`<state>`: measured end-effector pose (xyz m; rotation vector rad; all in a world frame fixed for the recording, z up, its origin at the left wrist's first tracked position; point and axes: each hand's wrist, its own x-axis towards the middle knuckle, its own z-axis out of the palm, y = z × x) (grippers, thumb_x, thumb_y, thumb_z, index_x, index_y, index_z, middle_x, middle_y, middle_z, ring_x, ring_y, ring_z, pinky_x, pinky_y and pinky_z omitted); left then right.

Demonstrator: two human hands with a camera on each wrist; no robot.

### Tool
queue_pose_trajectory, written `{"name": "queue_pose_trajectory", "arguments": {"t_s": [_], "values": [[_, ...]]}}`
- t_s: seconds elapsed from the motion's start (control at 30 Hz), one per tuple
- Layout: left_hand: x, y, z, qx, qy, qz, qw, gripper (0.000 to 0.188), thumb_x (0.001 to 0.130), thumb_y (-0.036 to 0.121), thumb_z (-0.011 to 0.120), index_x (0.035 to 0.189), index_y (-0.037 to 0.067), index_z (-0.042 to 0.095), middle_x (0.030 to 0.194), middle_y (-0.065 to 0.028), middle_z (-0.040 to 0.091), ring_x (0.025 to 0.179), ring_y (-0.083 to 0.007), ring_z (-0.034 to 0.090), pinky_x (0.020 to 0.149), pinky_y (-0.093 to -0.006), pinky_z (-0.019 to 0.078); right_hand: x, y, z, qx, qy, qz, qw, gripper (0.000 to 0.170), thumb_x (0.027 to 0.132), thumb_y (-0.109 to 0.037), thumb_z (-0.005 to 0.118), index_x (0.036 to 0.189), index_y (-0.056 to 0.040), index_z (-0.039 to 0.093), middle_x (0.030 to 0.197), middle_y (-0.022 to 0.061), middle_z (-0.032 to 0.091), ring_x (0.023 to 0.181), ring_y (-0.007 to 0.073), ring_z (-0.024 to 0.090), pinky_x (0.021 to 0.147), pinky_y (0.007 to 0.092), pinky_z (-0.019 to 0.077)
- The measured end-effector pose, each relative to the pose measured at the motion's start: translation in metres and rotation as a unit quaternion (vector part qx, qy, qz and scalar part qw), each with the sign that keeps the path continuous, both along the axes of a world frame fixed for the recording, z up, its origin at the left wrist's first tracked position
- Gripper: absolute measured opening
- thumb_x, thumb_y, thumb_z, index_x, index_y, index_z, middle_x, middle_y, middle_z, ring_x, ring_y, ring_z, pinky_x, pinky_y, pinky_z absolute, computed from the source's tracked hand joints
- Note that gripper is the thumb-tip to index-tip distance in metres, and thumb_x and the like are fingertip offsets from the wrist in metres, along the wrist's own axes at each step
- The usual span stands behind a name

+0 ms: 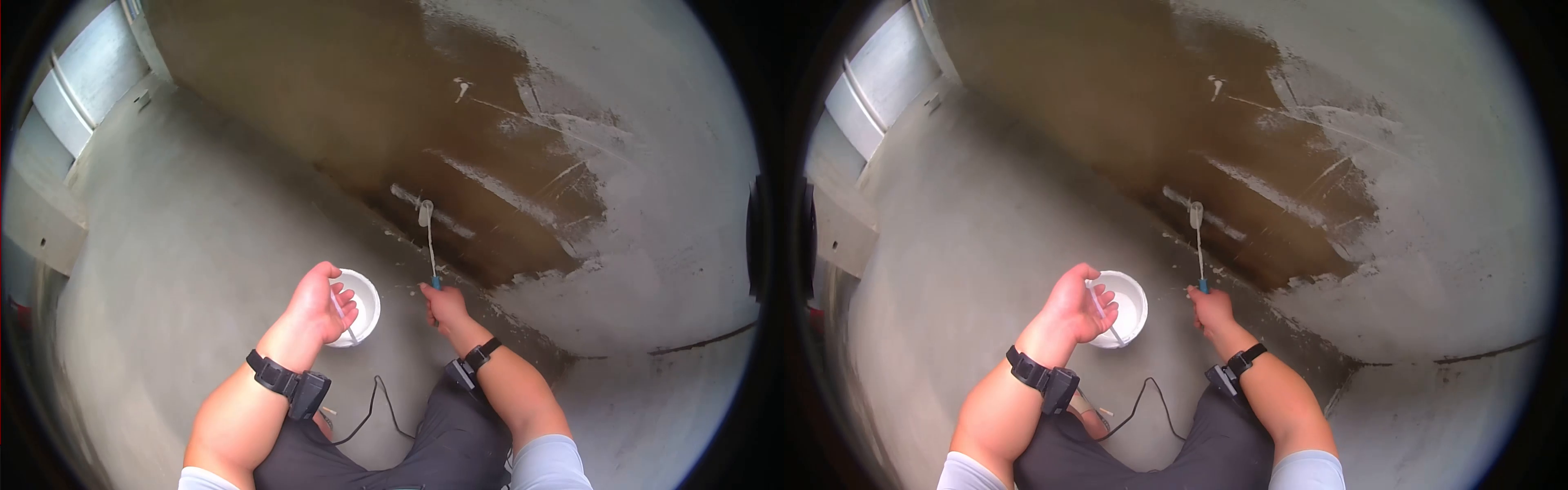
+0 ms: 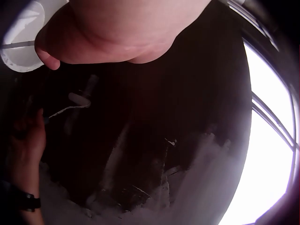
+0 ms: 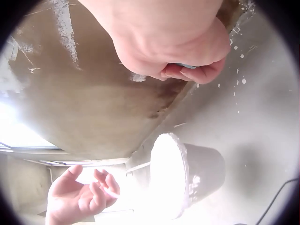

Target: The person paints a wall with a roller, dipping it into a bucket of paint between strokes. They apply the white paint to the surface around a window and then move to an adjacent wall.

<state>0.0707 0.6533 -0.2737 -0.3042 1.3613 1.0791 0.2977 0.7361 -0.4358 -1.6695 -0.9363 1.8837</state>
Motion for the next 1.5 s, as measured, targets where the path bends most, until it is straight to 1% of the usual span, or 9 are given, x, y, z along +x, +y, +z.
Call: {"name": "queue_pose_trajectory", "arguments": {"t_s": [0.13,0.4,0.5,0.67,0.77,0.9,0.97,1.27,1.5], "values": [[0.014,0.015,-0.019,-0.012,-0.024,-0.027,0.999,0.049,0.088,0.029,0.056,0.124,0.001,0.041,0.115,-0.0100,0.044,0.103,-0.0240,0.047,0.089,-0.0377,0.0452,0.017,-0.030,0.015,-0.027,-0.005,-0.059,0.998,0.031,0.091,-0.029,0.067,0.078,-0.0060,0.051,0.063,0.0010,0.048,0.048,0.0125,0.042,0.042,0.0309,0.0353],[0.046,0.039,-0.057,-0.027,-0.023,-0.176,0.984,0.048,0.086,0.032,0.057,0.121,0.003,0.042,0.112,-0.0094,0.045,0.098,-0.0238,0.047,0.084,-0.0359,0.0449,0.069,-0.090,0.039,0.002,-0.024,-0.146,0.989,0.028,0.094,-0.028,0.063,0.082,-0.0067,0.050,0.065,0.0018,0.050,0.050,0.0124,0.047,0.043,0.0288,0.0386],[0.054,0.046,-0.061,-0.030,-0.029,-0.192,0.981,0.047,0.086,0.032,0.057,0.121,0.003,0.042,0.111,-0.0097,0.045,0.097,-0.0238,0.047,0.084,-0.0366,0.0449,0.082,-0.114,0.053,-0.033,0.058,-0.205,0.976,0.027,0.097,-0.029,0.058,0.086,-0.0062,0.049,0.066,0.0021,0.050,0.052,0.0133,0.048,0.045,0.0292,0.0410],[0.056,0.051,-0.063,-0.035,-0.028,-0.200,0.979,0.046,0.085,0.031,0.058,0.120,0.003,0.043,0.110,-0.0104,0.045,0.096,-0.0233,0.047,0.083,-0.0361,0.0453,0.092,-0.128,0.080,-0.004,0.332,-0.212,0.919,0.024,0.103,-0.029,0.048,0.095,-0.0065,0.047,0.068,0.0027,0.049,0.053,0.0144,0.047,0.048,0.0300,0.0399],[0.058,0.052,-0.062,-0.046,-0.020,-0.194,0.980,0.044,0.085,0.030,0.057,0.118,0.003,0.044,0.109,-0.0104,0.045,0.095,-0.0231,0.047,0.082,-0.0356,0.0456,0.093,-0.125,0.090,0.020,0.363,-0.188,0.912,0.024,0.103,-0.029,0.048,0.091,-0.0082,0.047,0.065,0.0024,0.047,0.051,0.0140,0.045,0.047,0.0294,0.0384],[0.055,0.052,-0.067,-0.038,-0.033,-0.207,0.977,0.041,0.085,0.030,0.057,0.115,0.004,0.045,0.107,-0.0097,0.047,0.094,-0.0230,0.047,0.082,-0.0358,0.0456,0.084,-0.105,0.092,0.022,0.340,-0.200,0.918,0.028,0.101,-0.029,0.051,0.082,-0.0100,0.045,0.059,0.0019,0.045,0.047,0.0142,0.044,0.046,0.0298,0.0379],[0.054,0.051,-0.063,-0.038,-0.022,-0.205,0.978,0.041,0.085,0.030,0.057,0.114,0.004,0.045,0.105,-0.0094,0.047,0.094,-0.0229,0.048,0.082,-0.0359,0.0456,0.081,-0.092,0.080,0.059,0.227,-0.229,0.945,0.034,0.099,-0.029,0.055,0.074,-0.0115,0.042,0.054,0.0014,0.043,0.043,0.0145,0.042,0.045,0.0303,0.0370],[0.039,0.048,-0.066,-0.036,-0.011,-0.203,0.979,0.040,0.086,0.031,0.057,0.113,0.004,0.046,0.102,-0.0085,0.049,0.091,-0.0228,0.049,0.082,-0.0359,0.0456,0.074,-0.069,0.056,-0.003,0.266,-0.219,0.939,0.034,0.097,-0.025,0.057,0.068,-0.0134,0.042,0.053,0.0008,0.042,0.043,0.0148,0.043,0.044,0.0320,0.0366],[0.038,0.048,-0.067,-0.031,-0.028,-0.209,0.977,0.038,0.085,0.029,0.057,0.111,0.004,0.045,0.101,-0.0087,0.048,0.089,-0.0221,0.048,0.080,-0.0347,0.0459,0.066,-0.079,0.010,-0.088,0.261,-0.224,0.935,0.035,0.095,-0.025,0.058,0.066,-0.0137,0.041,0.053,0.0005,0.041,0.044,0.0145,0.040,0.045,0.0324,0.0351]]}}
